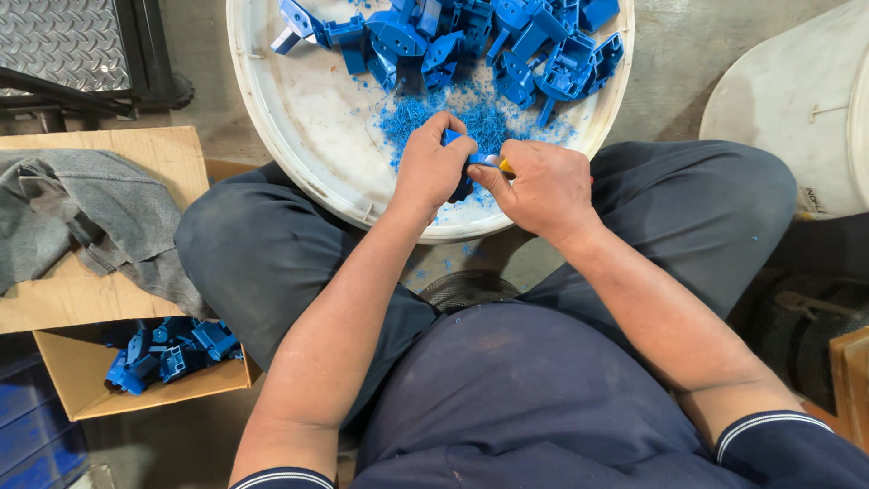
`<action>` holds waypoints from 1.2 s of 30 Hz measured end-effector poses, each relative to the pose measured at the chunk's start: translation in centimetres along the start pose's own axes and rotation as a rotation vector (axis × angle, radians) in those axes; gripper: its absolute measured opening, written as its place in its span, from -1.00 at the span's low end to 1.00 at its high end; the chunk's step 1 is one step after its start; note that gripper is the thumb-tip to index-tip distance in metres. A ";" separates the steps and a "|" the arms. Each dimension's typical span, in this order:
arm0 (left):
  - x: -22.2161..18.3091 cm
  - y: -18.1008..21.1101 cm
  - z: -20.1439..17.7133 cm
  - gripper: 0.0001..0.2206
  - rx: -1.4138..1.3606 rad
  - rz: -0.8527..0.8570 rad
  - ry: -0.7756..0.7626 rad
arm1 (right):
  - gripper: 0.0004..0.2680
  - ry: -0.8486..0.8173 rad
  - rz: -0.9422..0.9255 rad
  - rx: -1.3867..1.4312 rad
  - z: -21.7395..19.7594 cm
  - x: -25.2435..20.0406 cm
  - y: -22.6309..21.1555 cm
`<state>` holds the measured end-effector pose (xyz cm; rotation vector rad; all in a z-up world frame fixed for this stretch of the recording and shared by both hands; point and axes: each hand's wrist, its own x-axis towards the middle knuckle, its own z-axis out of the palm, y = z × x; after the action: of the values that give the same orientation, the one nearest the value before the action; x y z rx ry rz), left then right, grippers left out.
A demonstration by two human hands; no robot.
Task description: The person scrapes excess material from blue plastic components using a small yellow tool over a large white bucket.
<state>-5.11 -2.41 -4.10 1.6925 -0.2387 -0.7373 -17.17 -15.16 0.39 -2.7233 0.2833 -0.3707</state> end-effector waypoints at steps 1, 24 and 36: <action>0.0 -0.1 0.0 -0.86 0.000 -0.009 -0.003 | -0.61 0.006 -0.002 0.018 0.0 -0.1 0.0; -2.8 2.4 -0.2 -0.76 0.420 0.694 0.312 | -0.56 -0.158 0.136 0.183 0.3 0.5 1.1; -3.4 3.3 -0.3 -0.77 0.553 0.769 0.333 | -0.56 -0.220 0.153 0.134 -0.1 0.8 0.5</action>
<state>-6.78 -1.24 0.17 1.9913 -0.8542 0.2097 -16.48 -15.87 0.44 -2.5616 0.3875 -0.0450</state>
